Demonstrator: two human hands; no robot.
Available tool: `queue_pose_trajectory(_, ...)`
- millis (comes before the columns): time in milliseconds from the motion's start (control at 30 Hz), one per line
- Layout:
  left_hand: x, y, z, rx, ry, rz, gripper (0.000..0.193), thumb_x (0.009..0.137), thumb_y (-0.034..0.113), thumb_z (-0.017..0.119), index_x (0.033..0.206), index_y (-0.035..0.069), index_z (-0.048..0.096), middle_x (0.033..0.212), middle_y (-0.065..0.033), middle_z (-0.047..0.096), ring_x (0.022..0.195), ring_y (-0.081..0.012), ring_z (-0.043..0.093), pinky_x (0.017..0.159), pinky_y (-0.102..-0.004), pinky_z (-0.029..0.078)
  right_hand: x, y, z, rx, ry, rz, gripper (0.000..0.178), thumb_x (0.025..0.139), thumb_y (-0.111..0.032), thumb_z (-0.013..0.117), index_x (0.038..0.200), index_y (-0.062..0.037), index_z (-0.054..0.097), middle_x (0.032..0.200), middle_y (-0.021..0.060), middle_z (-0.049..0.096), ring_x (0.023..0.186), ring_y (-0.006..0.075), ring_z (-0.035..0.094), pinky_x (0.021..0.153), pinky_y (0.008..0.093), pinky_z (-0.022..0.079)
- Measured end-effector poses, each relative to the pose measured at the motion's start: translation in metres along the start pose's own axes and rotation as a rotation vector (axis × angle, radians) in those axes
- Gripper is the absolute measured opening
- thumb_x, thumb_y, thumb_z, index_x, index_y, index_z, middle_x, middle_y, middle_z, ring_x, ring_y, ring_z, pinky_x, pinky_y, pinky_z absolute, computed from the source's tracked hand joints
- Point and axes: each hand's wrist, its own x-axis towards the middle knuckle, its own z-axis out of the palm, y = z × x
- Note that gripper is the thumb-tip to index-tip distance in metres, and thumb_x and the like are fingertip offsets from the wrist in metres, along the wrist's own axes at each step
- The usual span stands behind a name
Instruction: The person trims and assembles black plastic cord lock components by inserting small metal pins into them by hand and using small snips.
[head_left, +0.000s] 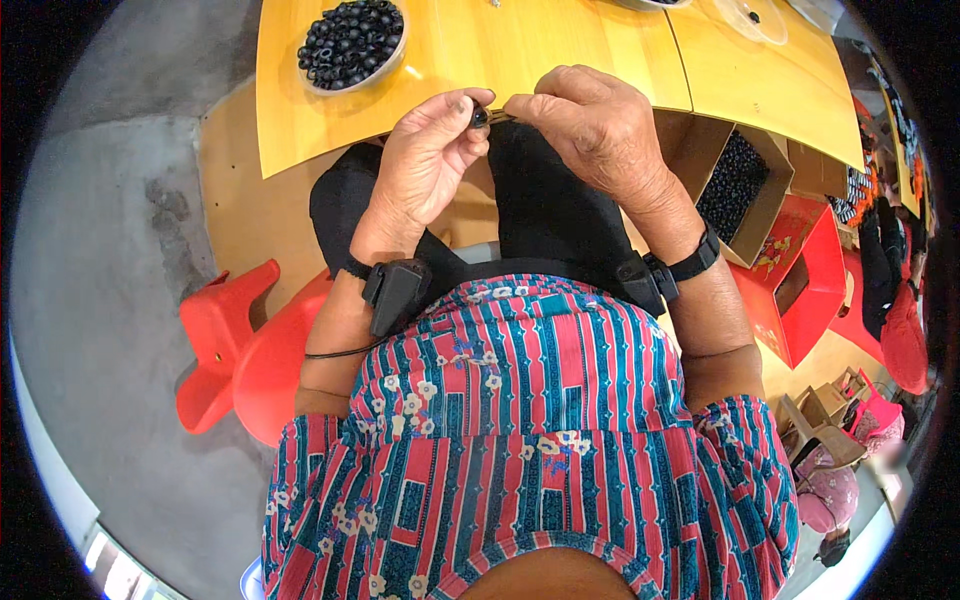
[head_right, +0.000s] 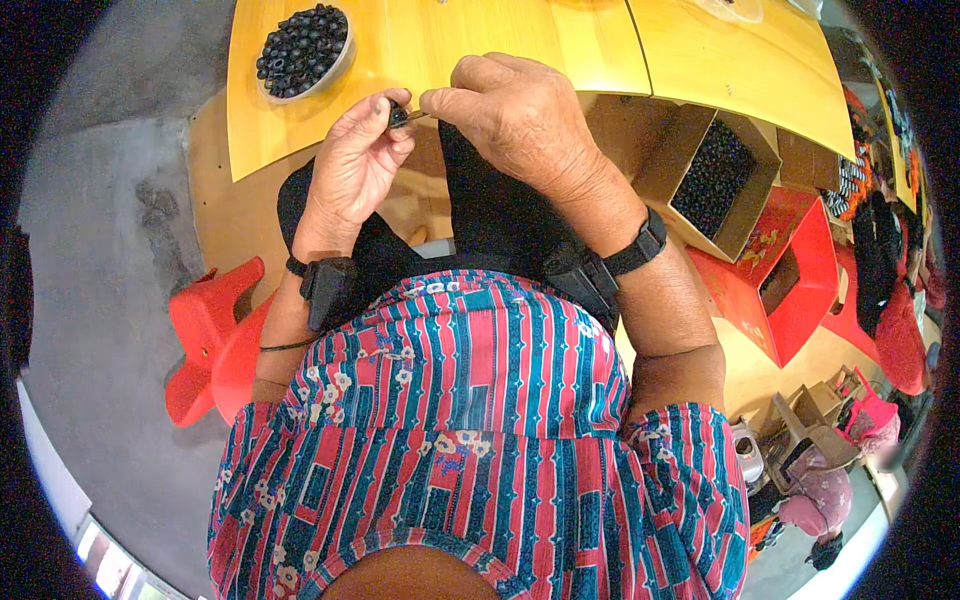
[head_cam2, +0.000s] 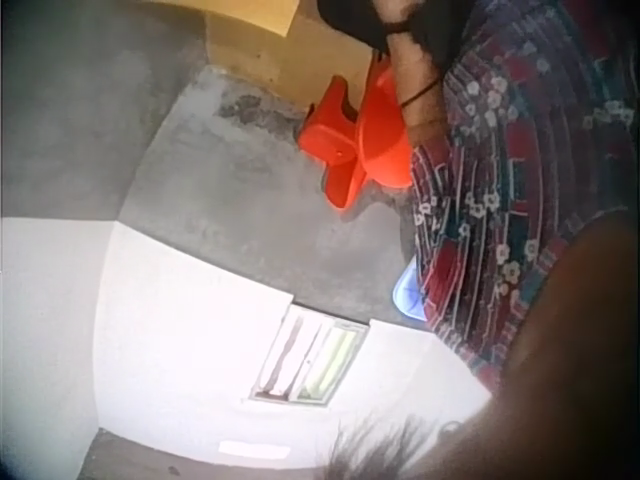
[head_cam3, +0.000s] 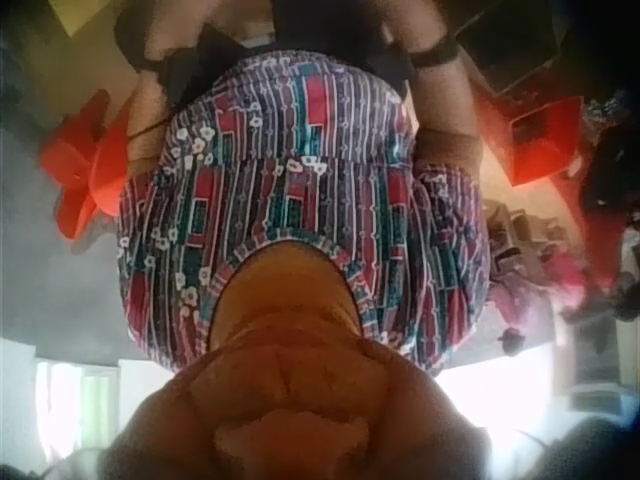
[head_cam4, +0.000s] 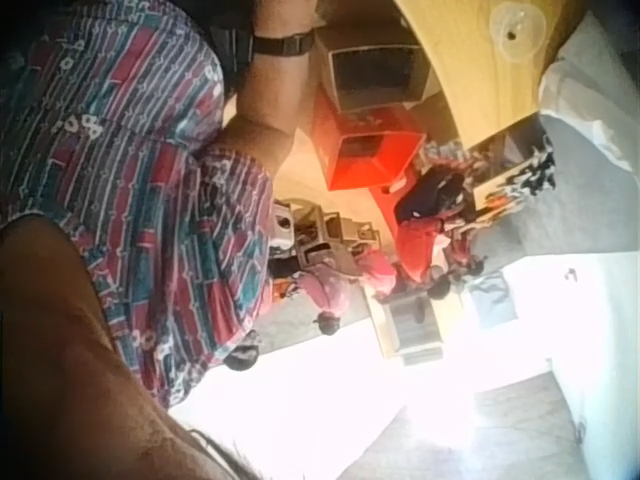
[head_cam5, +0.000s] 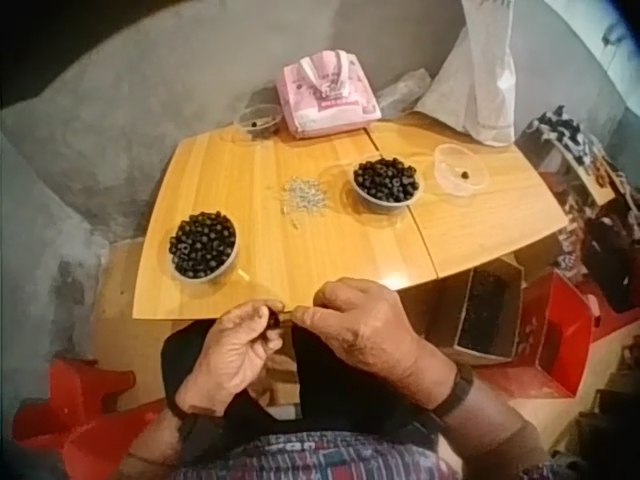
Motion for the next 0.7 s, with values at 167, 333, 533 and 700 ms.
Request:
queue_pose_trajectory(167,-0.001,0.003,0.008,0.101,0.038,0.003,0.021,0.091,0.013,0.056,0.104,-0.002,0.06,0.097,-0.0057,0.06,0.073,-0.0092,0.054,0.067,-0.0214,0.048,-0.002,0.001,-0.005,-0.031,-0.017,-0.016,0.02,0.068,-0.006,0.065,0.087,-0.0149,0.068,0.073,0.003,0.058,0.068,0.0205,0.06,0.058,0.0308,0.05)
queue_pose_trajectory(333,-0.001,0.004,0.003,0.124,-0.016,0.01,0.019,0.09,0.013,0.057,0.103,-0.001,0.062,0.098,-0.0058,0.062,0.073,-0.0079,0.056,0.068,-0.0206,0.049,-0.002,0.0,-0.007,-0.047,-0.043,-0.019,0.02,0.069,-0.008,0.066,0.087,-0.0153,0.068,0.074,0.0029,0.058,0.069,0.0206,0.06,0.058,0.0313,0.05)
queue_pose_trajectory(533,-0.003,0.008,0.01,0.196,0.015,0.037,0.02,0.09,0.013,0.057,0.103,-0.001,0.062,0.097,-0.0056,0.063,0.07,-0.0075,0.055,0.067,-0.0201,0.048,-0.001,-0.003,-0.011,-0.098,-0.035,-0.043,0.019,0.068,-0.009,0.066,0.086,-0.0154,0.068,0.073,0.0027,0.058,0.068,0.0197,0.06,0.058,0.0308,0.051)
queue_pose_trajectory(700,-0.003,0.008,0.01,0.225,0.006,0.061,0.02,0.09,0.013,0.057,0.104,-0.001,0.062,0.1,-0.0062,0.063,0.072,-0.007,0.055,0.066,-0.0198,0.048,-0.001,-0.004,-0.013,-0.089,-0.004,-0.047,0.019,0.067,-0.009,0.066,0.085,-0.0142,0.068,0.073,0.0023,0.057,0.067,0.0185,0.059,0.056,0.0295,0.05)
